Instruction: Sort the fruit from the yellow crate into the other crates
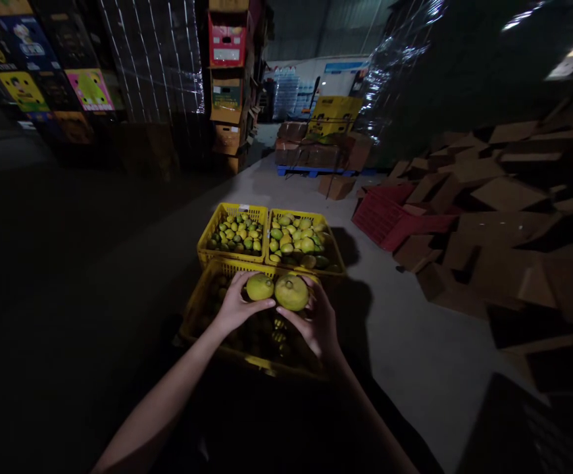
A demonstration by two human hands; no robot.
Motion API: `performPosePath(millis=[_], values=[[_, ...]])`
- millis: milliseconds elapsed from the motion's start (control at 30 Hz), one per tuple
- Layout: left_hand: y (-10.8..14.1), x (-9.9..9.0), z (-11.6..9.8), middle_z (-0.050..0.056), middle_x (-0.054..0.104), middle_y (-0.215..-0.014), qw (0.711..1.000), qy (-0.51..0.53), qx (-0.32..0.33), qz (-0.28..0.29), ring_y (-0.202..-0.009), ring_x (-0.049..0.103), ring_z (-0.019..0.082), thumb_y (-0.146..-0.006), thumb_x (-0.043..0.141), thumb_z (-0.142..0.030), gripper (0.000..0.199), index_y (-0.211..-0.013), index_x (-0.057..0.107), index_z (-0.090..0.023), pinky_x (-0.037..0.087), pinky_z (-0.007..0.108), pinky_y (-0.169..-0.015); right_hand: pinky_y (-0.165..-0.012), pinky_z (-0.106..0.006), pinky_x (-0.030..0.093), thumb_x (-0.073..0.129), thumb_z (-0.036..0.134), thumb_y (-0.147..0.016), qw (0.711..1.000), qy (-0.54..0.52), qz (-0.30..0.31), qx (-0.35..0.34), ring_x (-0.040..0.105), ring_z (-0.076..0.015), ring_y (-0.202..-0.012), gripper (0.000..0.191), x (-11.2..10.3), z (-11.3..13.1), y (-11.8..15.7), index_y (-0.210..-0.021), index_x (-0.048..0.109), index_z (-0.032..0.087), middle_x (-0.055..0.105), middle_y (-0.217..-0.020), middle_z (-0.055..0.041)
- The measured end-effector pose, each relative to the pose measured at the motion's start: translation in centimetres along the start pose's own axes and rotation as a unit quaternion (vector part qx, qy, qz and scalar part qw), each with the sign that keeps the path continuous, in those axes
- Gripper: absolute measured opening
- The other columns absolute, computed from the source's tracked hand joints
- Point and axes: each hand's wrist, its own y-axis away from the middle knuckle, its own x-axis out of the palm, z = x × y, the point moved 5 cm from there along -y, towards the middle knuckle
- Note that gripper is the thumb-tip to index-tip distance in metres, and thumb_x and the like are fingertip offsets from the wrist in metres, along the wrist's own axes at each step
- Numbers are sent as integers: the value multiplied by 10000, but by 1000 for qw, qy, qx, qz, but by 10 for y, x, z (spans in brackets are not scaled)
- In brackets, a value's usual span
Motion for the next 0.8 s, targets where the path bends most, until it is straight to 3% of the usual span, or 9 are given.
performPosePath(millis=[100,167,267,333,433,567,700,800], values=[[1,2,4,69,577,-1074,995,94,-33,0,-1037,539,193,-623,754,-352,514,-1059,542,-182,405,339,-946,-868,-356,503,784,238,-540,995,-82,-14,47,590,-233,-1026,658,3,3,1,-1135,502,246,599,-1147,-62],[1,6,10,56,599,-1023,973,215,-87,-10,-932,584,177,-664,718,-384,497,-1071,505,-194,460,317,-854,-820,-349,517,756,232,-571,978,-178,-23,103,610,-216,-969,590,6,3,1,-1106,509,266,615,-1112,-34],[3,14,20,59,629,-883,894,403,-195,-12,-687,618,149,-748,614,-453,406,-1014,487,-174,504,278,-667,-663,-331,532,693,290,-617,921,-329,12,208,642,-203,-784,406,16,-1,2,-1000,561,255,668,-957,-16],[3,17,25,72,635,-782,844,469,-261,-11,-574,603,137,-802,534,-446,347,-949,513,-133,503,258,-584,-562,-318,512,662,366,-638,879,-390,35,273,636,-202,-662,326,24,-5,3,-922,599,219,689,-828,-33],[5,15,28,64,603,-629,801,508,-316,-27,-444,543,116,-855,437,-409,335,-862,554,-95,467,225,-446,-525,-305,495,595,468,-711,836,-435,38,331,630,-193,-611,332,31,-11,6,-878,631,183,701,-774,-58],[9,17,28,68,601,-584,770,539,-343,-1,-380,511,102,-886,356,-404,382,-853,575,-93,414,188,-343,-619,-285,522,515,474,-779,792,-500,60,344,649,-181,-691,369,40,-15,10,-885,643,144,704,-796,-83],[14,20,33,72,635,-630,737,556,-384,-30,-436,584,118,-897,355,-336,330,-867,582,-97,465,176,-373,-573,-259,515,499,427,-799,776,-533,43,335,655,-178,-709,329,41,-19,10,-962,623,169,704,-872,-82],[14,19,36,72,651,-665,706,580,-403,-61,-460,601,114,-899,374,-351,326,-882,584,-103,497,172,-405,-501,-250,497,471,429,-820,772,-512,-10,376,647,-176,-626,298,38,-27,9,-885,619,179,707,-780,-84]])
